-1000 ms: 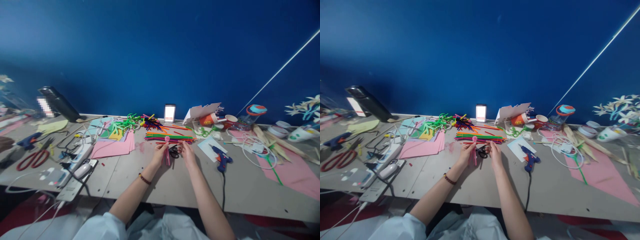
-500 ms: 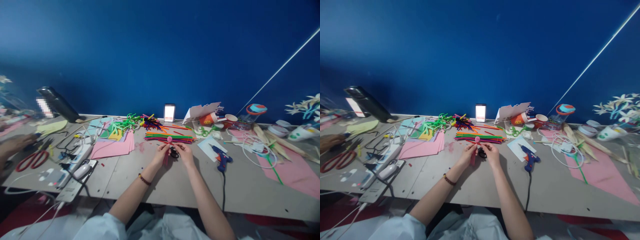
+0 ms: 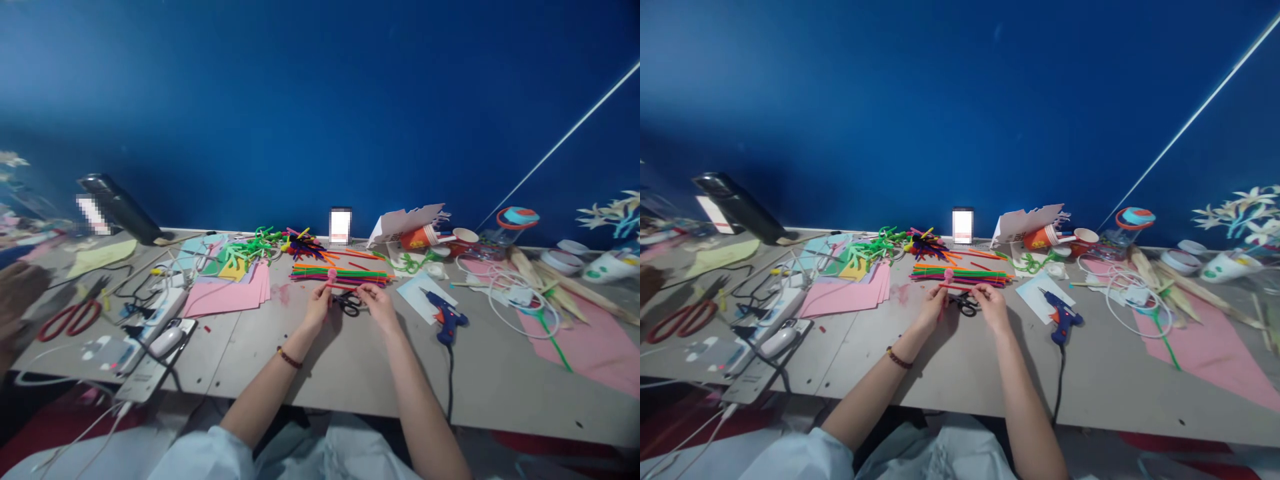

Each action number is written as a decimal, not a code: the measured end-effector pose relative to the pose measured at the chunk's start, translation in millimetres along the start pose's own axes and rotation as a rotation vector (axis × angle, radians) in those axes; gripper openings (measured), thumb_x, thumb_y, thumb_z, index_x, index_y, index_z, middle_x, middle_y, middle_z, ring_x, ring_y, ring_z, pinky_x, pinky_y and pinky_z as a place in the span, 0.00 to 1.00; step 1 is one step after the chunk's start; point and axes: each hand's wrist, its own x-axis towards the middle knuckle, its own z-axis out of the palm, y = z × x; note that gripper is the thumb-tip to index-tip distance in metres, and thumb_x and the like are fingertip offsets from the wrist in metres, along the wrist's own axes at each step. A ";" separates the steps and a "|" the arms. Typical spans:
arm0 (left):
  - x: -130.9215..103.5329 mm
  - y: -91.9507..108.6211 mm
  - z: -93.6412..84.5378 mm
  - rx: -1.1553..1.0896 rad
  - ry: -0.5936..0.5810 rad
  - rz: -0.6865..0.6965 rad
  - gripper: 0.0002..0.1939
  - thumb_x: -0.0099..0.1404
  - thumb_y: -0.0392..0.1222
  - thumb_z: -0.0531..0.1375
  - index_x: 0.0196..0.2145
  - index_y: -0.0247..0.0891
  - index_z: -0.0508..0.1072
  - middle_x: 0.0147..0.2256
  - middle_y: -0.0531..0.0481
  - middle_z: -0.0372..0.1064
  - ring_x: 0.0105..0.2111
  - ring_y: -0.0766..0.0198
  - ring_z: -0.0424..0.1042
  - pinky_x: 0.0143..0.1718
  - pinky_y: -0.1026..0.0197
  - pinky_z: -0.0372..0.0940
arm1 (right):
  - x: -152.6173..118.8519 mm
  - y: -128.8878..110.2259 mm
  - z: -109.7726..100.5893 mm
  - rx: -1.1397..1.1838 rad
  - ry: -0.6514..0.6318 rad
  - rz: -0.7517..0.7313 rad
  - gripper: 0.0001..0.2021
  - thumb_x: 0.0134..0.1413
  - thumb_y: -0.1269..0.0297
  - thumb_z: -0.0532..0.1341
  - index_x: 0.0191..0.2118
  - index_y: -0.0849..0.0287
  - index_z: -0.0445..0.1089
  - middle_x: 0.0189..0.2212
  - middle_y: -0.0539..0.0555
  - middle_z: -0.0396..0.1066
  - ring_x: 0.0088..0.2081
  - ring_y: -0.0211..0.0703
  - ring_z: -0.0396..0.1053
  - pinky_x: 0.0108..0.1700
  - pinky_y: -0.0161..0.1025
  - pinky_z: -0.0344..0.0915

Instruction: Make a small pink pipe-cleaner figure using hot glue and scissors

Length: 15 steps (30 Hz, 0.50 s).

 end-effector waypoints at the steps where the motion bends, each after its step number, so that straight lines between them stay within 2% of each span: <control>1: 2.0 1.8 -2.7 0.031 0.051 0.040 0.17 0.54 0.54 0.62 0.32 0.36 0.75 0.16 0.58 0.54 0.18 0.69 0.52 0.22 0.64 0.49 | 0.2 -0.2 -4.7 -0.051 -0.069 0.030 0.15 0.33 0.53 0.69 0.26 0.58 0.72 0.22 0.50 0.73 0.25 0.39 0.65 0.28 0.34 0.58; 2: 4.0 3.8 -5.5 0.046 0.125 0.103 0.16 0.55 0.53 0.62 0.33 0.37 0.75 0.18 0.56 0.57 0.20 0.67 0.55 0.25 0.63 0.52 | 0.2 0.3 -9.2 -0.118 -0.152 0.058 0.13 0.34 0.54 0.69 0.25 0.58 0.73 0.21 0.49 0.72 0.24 0.38 0.64 0.27 0.34 0.56; 4: 7.4 7.9 -11.0 0.114 0.201 0.238 0.13 0.55 0.51 0.62 0.30 0.38 0.76 0.23 0.53 0.62 0.26 0.65 0.60 0.31 0.63 0.56 | -0.3 2.8 -16.2 -0.260 -0.255 0.061 0.10 0.35 0.57 0.68 0.22 0.58 0.74 0.19 0.48 0.70 0.23 0.38 0.62 0.27 0.34 0.55; 6: 9.0 11.6 -14.6 0.185 0.210 0.340 0.12 0.58 0.50 0.61 0.29 0.39 0.77 0.27 0.51 0.64 0.31 0.63 0.62 0.37 0.62 0.58 | -0.7 6.3 -20.0 -0.374 -0.255 -0.021 0.06 0.33 0.61 0.69 0.18 0.57 0.73 0.17 0.48 0.68 0.23 0.38 0.61 0.27 0.34 0.54; 8: 8.5 14.8 -15.5 0.233 0.185 0.386 0.12 0.60 0.49 0.59 0.32 0.40 0.77 0.29 0.50 0.64 0.34 0.61 0.62 0.41 0.61 0.58 | -0.8 8.7 -20.9 -0.444 -0.208 -0.125 0.05 0.31 0.64 0.69 0.16 0.55 0.73 0.17 0.48 0.67 0.23 0.39 0.60 0.27 0.35 0.54; 11: 4.5 17.3 -12.1 0.252 0.113 0.371 0.11 0.60 0.47 0.60 0.35 0.41 0.78 0.28 0.50 0.64 0.34 0.62 0.62 0.41 0.61 0.58 | -0.2 8.5 -19.6 -0.508 -0.149 -0.203 0.04 0.31 0.63 0.70 0.17 0.54 0.74 0.20 0.49 0.66 0.25 0.39 0.61 0.29 0.36 0.56; 13: 0.9 16.9 -8.3 0.252 0.057 0.354 0.09 0.59 0.46 0.60 0.34 0.41 0.78 0.27 0.50 0.63 0.32 0.63 0.61 0.39 0.62 0.59 | 0.7 7.1 -17.4 -0.497 -0.118 -0.220 0.04 0.34 0.61 0.69 0.21 0.54 0.76 0.24 0.50 0.69 0.26 0.39 0.62 0.30 0.37 0.58; 15: -2.3 14.9 -4.5 0.255 -0.010 0.336 0.09 0.60 0.45 0.60 0.32 0.40 0.79 0.26 0.51 0.62 0.30 0.64 0.61 0.36 0.62 0.59 | 1.6 6.4 -13.5 -0.387 -0.100 -0.199 0.08 0.39 0.58 0.68 0.28 0.54 0.77 0.29 0.52 0.72 0.28 0.40 0.64 0.33 0.38 0.61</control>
